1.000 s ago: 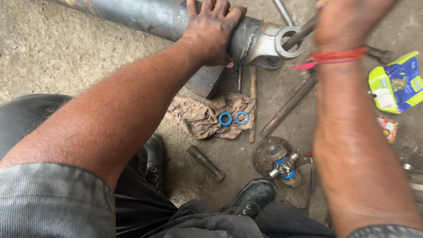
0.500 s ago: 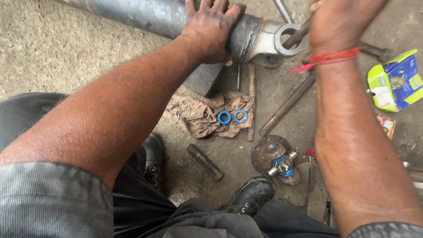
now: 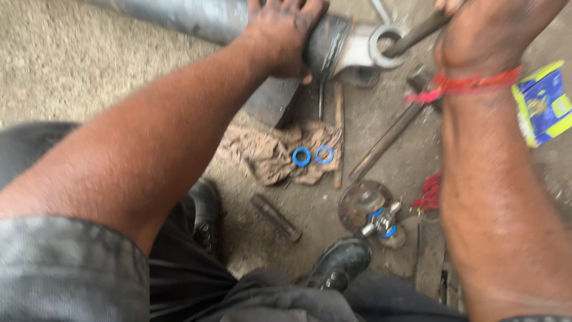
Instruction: The person aligns metal components at the end of a driveshaft, inserts small rings and a rod, and uses a hammer and a screwdriver to secure the assembly.
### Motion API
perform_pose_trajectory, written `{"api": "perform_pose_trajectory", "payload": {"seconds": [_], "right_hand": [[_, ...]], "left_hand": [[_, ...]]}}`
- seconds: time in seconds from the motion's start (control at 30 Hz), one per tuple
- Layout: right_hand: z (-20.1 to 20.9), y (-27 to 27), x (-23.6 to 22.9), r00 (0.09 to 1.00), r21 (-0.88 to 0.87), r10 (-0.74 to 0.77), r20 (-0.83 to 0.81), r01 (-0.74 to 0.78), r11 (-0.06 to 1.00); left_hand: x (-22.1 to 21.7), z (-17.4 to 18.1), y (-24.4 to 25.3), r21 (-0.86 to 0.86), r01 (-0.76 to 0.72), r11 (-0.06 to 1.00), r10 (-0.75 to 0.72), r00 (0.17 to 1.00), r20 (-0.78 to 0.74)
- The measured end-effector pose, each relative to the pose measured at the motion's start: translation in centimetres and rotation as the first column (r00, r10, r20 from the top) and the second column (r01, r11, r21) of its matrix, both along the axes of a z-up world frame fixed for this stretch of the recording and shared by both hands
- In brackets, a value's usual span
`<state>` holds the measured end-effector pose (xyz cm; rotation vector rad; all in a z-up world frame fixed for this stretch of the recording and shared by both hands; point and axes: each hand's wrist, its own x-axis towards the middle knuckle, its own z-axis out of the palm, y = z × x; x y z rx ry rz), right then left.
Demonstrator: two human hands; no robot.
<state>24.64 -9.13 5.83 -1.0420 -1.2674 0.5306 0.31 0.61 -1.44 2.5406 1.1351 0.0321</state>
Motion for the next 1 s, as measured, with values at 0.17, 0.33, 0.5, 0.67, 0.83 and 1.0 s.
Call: {"api": "perform_pose_trajectory", "payload": {"seconds": [0.17, 0.33, 0.5, 0.67, 0.83, 1.0], "right_hand": [[2.3, 1.0, -0.6, 1.0, 0.022, 0.019, 0.001, -0.019, 1.0], [2.4, 1.7, 0.5, 0.999, 0.024, 0.05, -0.013, -0.05, 0.998], [2.2, 2.0, 1.4, 0.996, 0.006, 0.055, -0.07, -0.055, 0.998], [1.7, 1.9, 0.3, 0.997, -0.022, 0.027, -0.074, -0.028, 0.999], [0.3, 2.1, -0.6, 0.994, 0.029, 0.02, -0.106, -0.017, 0.999], [0.3, 2.4, 0.4, 0.991, -0.047, -0.05, -0.126, 0.044, 0.998]], "left_hand": [[0.8, 2.9, 0.9, -0.027, -0.001, 1.0, -0.002, 0.99, -0.14], [2.1, 3.1, 2.0, -0.108, -0.041, 0.993, 0.017, 0.976, -0.218], [2.1, 2.8, 1.9, -0.105, -0.035, 0.994, 0.009, 0.971, -0.238], [1.9, 2.3, 1.7, -0.08, -0.031, 0.996, 0.013, 0.975, -0.221], [1.5, 1.9, 1.2, -0.047, -0.022, 0.999, 0.013, 0.982, -0.187], [1.4, 2.0, 1.1, -0.05, -0.023, 0.999, 0.014, 0.984, -0.18]]}}
